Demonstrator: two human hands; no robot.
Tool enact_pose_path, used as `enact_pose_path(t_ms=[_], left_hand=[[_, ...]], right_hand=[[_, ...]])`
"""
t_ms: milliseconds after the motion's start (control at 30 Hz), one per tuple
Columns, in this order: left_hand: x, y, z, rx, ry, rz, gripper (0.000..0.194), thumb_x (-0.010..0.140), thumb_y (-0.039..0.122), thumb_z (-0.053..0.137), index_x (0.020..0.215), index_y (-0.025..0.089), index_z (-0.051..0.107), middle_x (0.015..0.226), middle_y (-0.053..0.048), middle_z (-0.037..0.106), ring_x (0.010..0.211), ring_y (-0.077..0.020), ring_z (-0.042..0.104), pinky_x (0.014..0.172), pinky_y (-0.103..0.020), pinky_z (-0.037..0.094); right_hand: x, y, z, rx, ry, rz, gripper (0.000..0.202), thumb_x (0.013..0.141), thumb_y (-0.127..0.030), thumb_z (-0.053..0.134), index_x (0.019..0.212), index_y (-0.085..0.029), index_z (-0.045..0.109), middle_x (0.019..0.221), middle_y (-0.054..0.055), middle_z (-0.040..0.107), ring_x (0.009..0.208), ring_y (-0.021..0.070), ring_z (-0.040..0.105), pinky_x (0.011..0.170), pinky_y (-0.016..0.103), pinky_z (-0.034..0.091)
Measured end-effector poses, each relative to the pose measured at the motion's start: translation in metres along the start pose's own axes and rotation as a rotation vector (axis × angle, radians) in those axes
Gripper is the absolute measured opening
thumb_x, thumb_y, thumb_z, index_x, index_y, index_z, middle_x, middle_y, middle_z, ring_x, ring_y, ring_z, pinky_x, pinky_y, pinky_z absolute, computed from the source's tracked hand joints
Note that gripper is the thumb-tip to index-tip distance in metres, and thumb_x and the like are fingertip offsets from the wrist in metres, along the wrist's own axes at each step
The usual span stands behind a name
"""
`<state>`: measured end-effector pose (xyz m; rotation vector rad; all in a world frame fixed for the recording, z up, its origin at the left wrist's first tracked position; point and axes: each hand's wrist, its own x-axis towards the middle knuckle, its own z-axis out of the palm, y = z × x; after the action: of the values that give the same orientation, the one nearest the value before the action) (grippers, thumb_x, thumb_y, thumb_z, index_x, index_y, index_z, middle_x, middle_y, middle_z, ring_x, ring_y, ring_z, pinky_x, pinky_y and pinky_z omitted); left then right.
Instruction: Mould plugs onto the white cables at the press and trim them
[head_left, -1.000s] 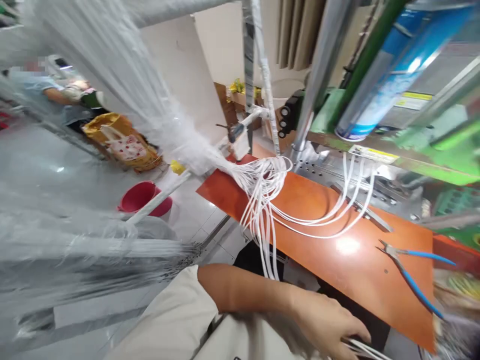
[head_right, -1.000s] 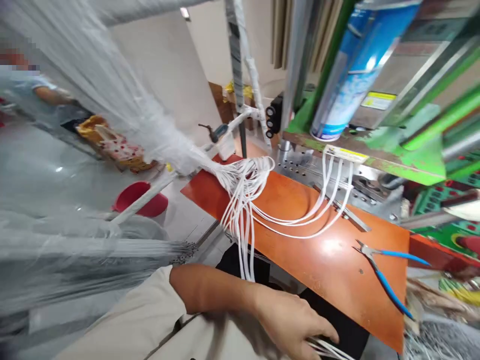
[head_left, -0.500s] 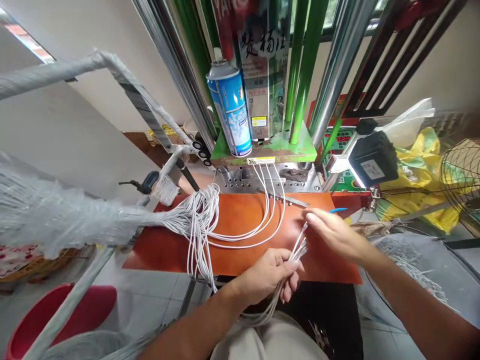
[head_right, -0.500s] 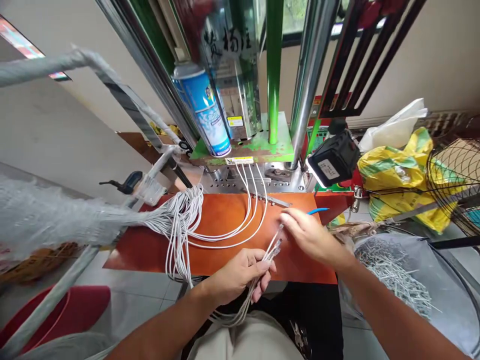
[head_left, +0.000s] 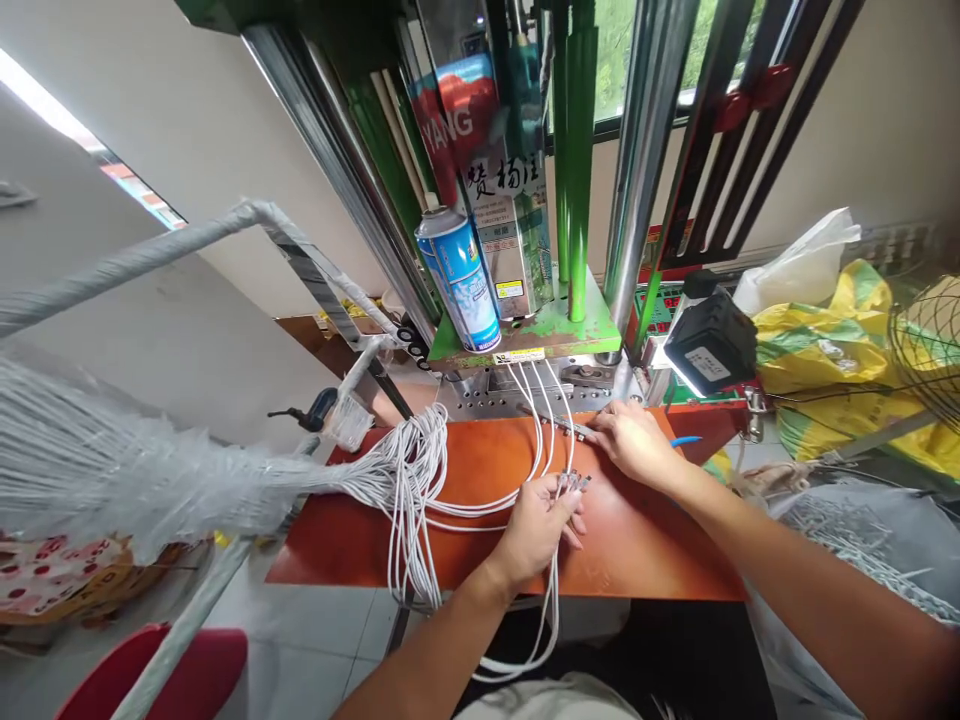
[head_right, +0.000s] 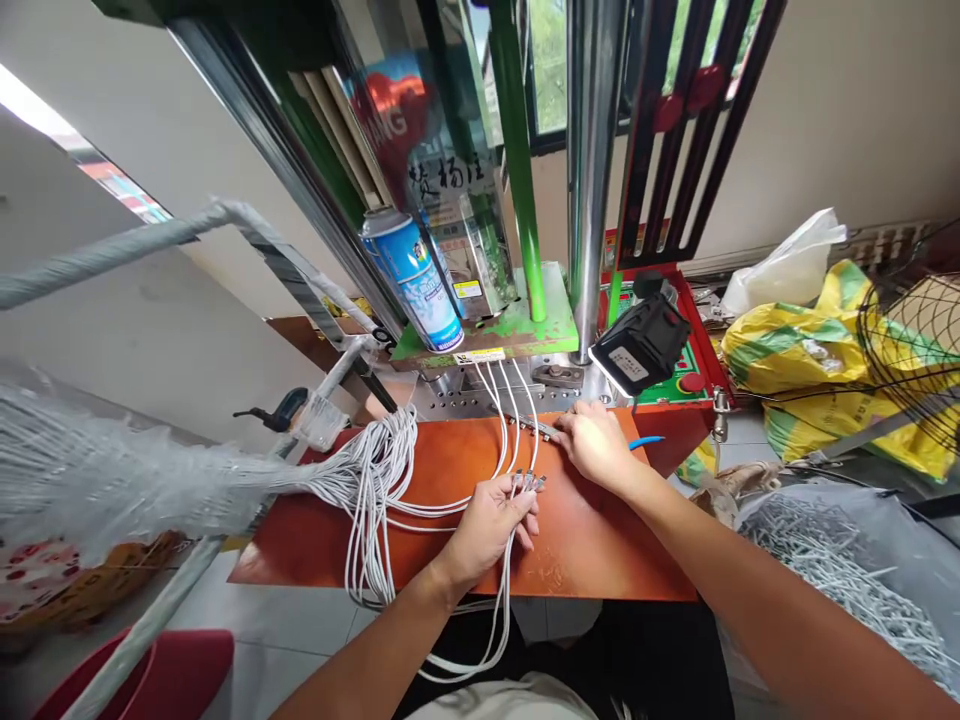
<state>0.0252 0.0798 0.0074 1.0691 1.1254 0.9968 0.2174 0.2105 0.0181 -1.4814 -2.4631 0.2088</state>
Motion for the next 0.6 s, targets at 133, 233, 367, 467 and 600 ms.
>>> enact_pose_path(t_ms=[133,233,367,467,600], left_hand=[[0.008,-0.010,0.006,0.049,0.046,0.045,0.042,0.093,0.054,0.068,0.085,0.014,0.060,0.063,0.003,0.056,0.042,-0.0035,0.042,0.041,-0.016,0.029],[0.011,-0.010,0.012,0.037,0.060,0.025,0.043,0.092,0.056,0.068,0.086,0.015,0.058,0.063,0.004,0.055,0.041,-0.0029,0.041,0.039,-0.016,0.028],[0.011,-0.007,0.019,0.041,0.028,-0.093,0.047,0.091,0.063,0.064,0.095,0.017,0.058,0.060,0.005,0.056,0.034,-0.0062,0.042,0.030,-0.017,0.025],[0.009,-0.006,0.025,0.076,-0.038,-0.112,0.043,0.092,0.060,0.063,0.091,0.017,0.058,0.058,0.005,0.057,0.034,-0.0060,0.042,0.029,-0.016,0.028],[0.006,-0.007,0.035,0.067,-0.147,-0.190,0.038,0.092,0.054,0.065,0.090,0.017,0.059,0.056,0.005,0.058,0.032,-0.0062,0.042,0.030,-0.016,0.030]], right_hand=[[-0.007,-0.010,-0.004,-0.048,0.000,-0.020,0.024,0.100,-0.035,0.061,0.101,-0.019,0.078,0.107,0.011,0.066,0.103,0.0279,0.055,0.087,0.037,0.040],[-0.010,-0.017,-0.011,-0.070,0.015,-0.011,0.020,0.099,-0.025,0.058,0.095,-0.017,0.076,0.107,0.013,0.067,0.106,0.0286,0.056,0.084,0.036,0.040],[-0.041,-0.026,-0.021,-0.072,0.058,0.056,0.025,0.099,-0.013,0.045,0.095,-0.015,0.071,0.099,0.013,0.070,0.098,0.0267,0.063,0.078,0.034,0.041],[-0.087,-0.031,-0.018,-0.034,0.052,0.121,0.025,0.102,-0.018,0.044,0.103,-0.017,0.068,0.089,0.008,0.073,0.078,0.0215,0.067,0.068,0.032,0.044],[-0.142,-0.029,0.002,0.157,0.154,0.121,0.039,0.106,-0.023,0.041,0.141,-0.023,0.059,0.131,0.006,0.073,0.112,0.0202,0.072,0.095,0.032,0.056]])
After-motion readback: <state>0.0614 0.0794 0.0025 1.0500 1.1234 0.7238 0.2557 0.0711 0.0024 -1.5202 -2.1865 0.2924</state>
